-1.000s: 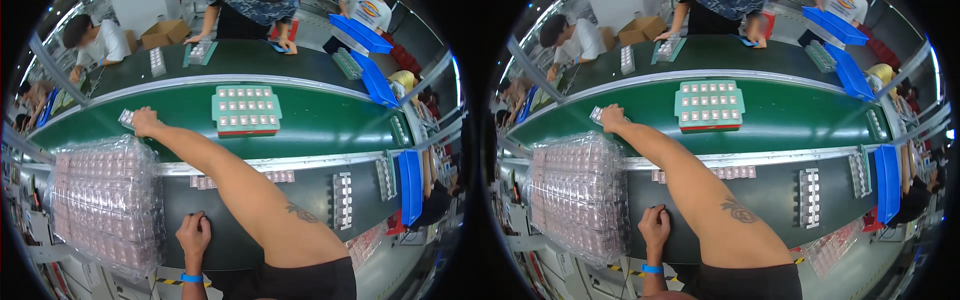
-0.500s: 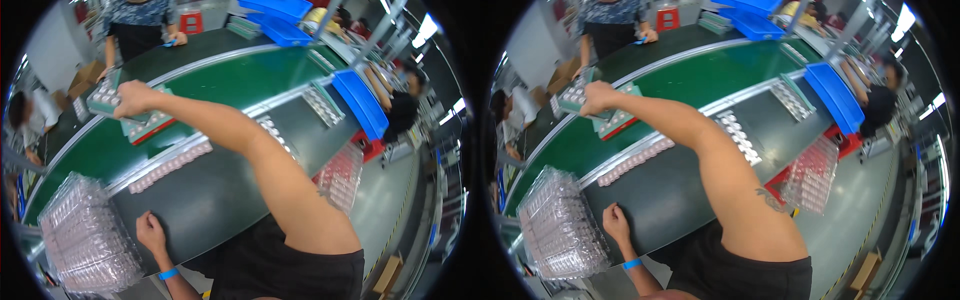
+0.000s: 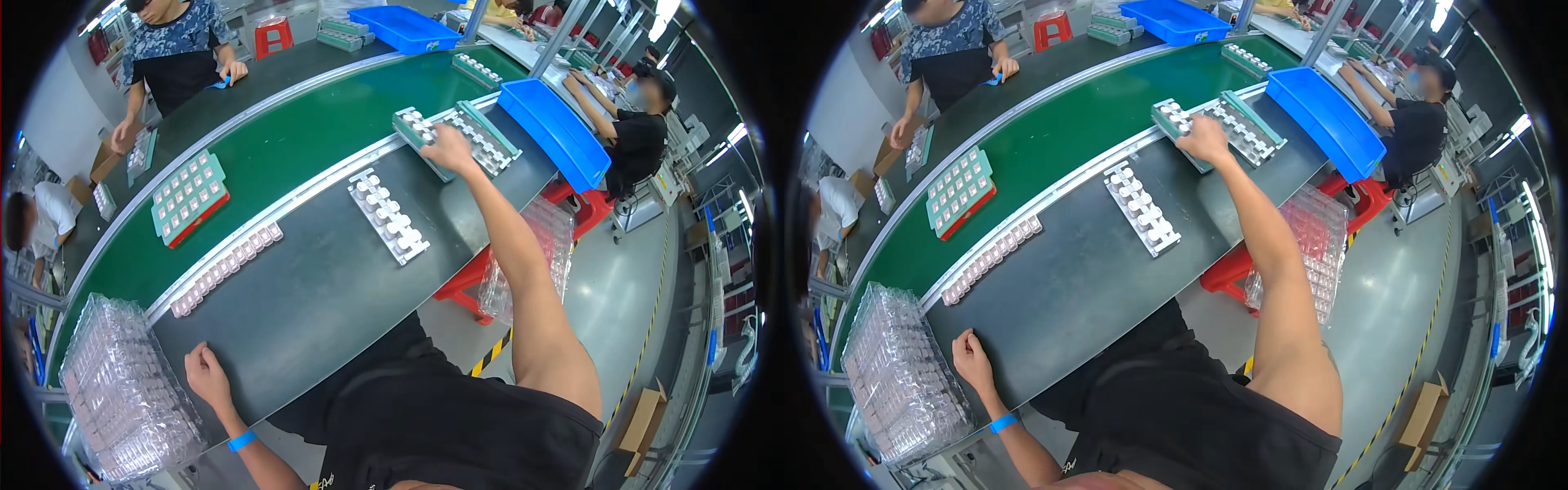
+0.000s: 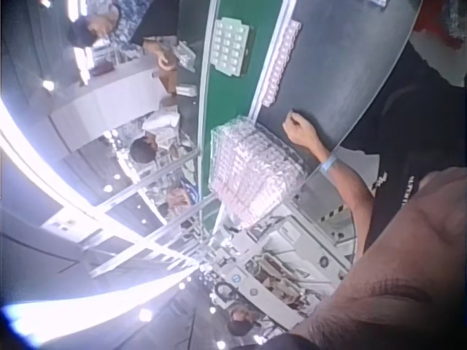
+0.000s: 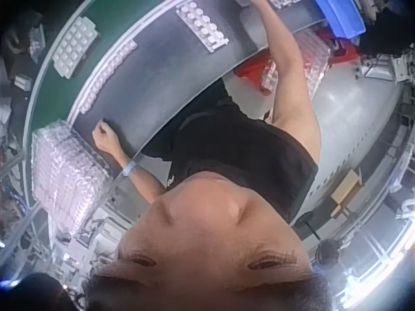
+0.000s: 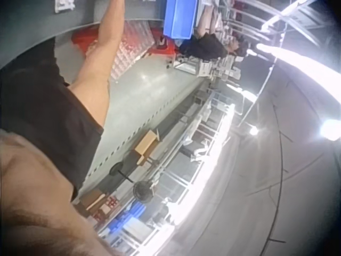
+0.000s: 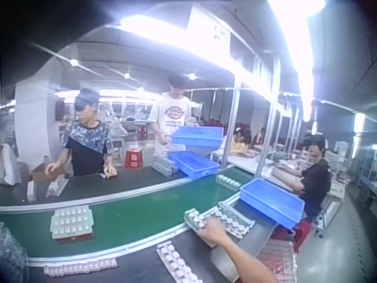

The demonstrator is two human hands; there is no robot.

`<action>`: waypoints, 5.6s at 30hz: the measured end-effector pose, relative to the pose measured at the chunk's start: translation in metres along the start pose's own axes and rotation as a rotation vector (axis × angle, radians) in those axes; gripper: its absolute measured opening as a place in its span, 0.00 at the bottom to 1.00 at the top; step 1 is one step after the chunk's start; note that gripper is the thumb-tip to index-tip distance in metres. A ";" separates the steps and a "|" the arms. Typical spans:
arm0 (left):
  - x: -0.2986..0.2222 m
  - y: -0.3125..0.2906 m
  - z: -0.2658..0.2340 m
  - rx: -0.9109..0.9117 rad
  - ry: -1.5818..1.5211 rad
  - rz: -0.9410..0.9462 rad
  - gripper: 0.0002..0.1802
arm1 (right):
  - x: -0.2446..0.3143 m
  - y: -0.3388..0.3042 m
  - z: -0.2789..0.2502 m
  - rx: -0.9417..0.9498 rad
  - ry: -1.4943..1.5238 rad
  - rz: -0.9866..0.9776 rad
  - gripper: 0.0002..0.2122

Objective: Placing small electronic components into organized plastic trays on an assembly line.

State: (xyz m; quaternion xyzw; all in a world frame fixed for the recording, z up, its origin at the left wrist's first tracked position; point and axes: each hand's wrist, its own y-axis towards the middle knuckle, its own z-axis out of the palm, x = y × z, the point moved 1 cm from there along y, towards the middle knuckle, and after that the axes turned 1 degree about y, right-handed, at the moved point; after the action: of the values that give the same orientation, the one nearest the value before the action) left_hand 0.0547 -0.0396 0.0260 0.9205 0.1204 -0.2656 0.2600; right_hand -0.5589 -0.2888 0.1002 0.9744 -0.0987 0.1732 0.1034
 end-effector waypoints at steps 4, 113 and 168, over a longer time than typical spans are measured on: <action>-0.004 -0.001 0.000 -0.006 0.036 0.027 0.09 | -0.006 -0.022 0.020 -0.010 0.040 -0.007 0.35; -0.202 -0.036 0.076 0.510 -0.184 0.505 0.23 | 0.102 -0.184 0.036 0.401 0.708 -0.054 0.15; -0.143 -0.040 0.049 0.357 -0.334 0.410 0.21 | 0.229 -0.230 0.045 0.616 0.232 -0.992 0.25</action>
State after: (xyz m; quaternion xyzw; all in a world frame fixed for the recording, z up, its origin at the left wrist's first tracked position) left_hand -0.0988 -0.0451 0.0527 0.9003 -0.1604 -0.3722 0.1586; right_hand -0.2817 -0.1149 0.1018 0.8640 0.4352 0.2302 -0.1053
